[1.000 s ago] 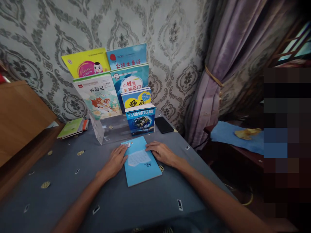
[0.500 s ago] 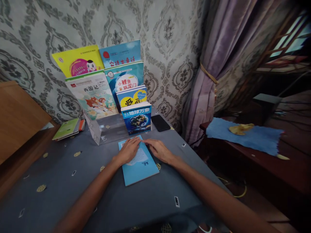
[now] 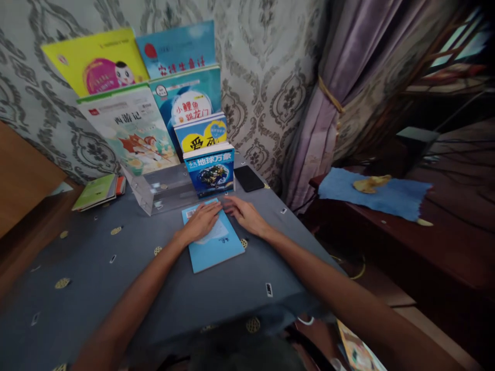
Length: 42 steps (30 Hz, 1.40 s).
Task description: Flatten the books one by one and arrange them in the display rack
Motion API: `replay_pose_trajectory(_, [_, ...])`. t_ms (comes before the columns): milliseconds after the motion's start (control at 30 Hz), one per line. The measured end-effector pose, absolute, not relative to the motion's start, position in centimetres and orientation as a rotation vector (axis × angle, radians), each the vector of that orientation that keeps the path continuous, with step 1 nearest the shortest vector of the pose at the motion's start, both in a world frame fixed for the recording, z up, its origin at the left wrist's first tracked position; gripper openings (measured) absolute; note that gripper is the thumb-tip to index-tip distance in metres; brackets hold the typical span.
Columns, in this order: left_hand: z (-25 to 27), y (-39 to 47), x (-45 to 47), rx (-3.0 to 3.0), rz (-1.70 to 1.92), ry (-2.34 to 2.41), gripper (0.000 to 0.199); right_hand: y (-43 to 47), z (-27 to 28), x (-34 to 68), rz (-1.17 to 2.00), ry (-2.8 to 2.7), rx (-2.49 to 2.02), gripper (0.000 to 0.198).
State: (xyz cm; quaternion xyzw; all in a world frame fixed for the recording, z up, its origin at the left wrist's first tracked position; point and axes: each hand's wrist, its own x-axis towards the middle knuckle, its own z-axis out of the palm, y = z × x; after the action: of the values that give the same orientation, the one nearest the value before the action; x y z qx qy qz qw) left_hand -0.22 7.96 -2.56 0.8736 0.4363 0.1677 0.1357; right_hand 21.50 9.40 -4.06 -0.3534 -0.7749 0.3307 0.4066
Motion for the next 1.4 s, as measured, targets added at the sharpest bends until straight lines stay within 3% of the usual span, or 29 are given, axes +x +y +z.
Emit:
replay_pose_trajectory(167, [-2.0,5.5,-0.3,2.582,0.356,1.147,0.045,9.9,-4.7,21.6,0.829,-1.965,-0.909,0.056])
replay_pose_trajectory(667, [-0.4,-2.4,1.2,2.301,0.462,0.866,0.042,9.2,-3.9,21.4,0.842,-1.979,-0.905,0.049])
replay_pose_trajectory(1000, [-0.8,-5.0,-2.2,2.663,0.361,0.899,0.047,8.4,-3.6,21.3,0.499,-2.167,-0.899,0.036])
replay_pose_trajectory(1400, [-1.2,-8.0,-6.8,2.618,0.623,1.047,0.043,3.1,-2.9,13.5,0.533,-2.651,-0.385,0.042])
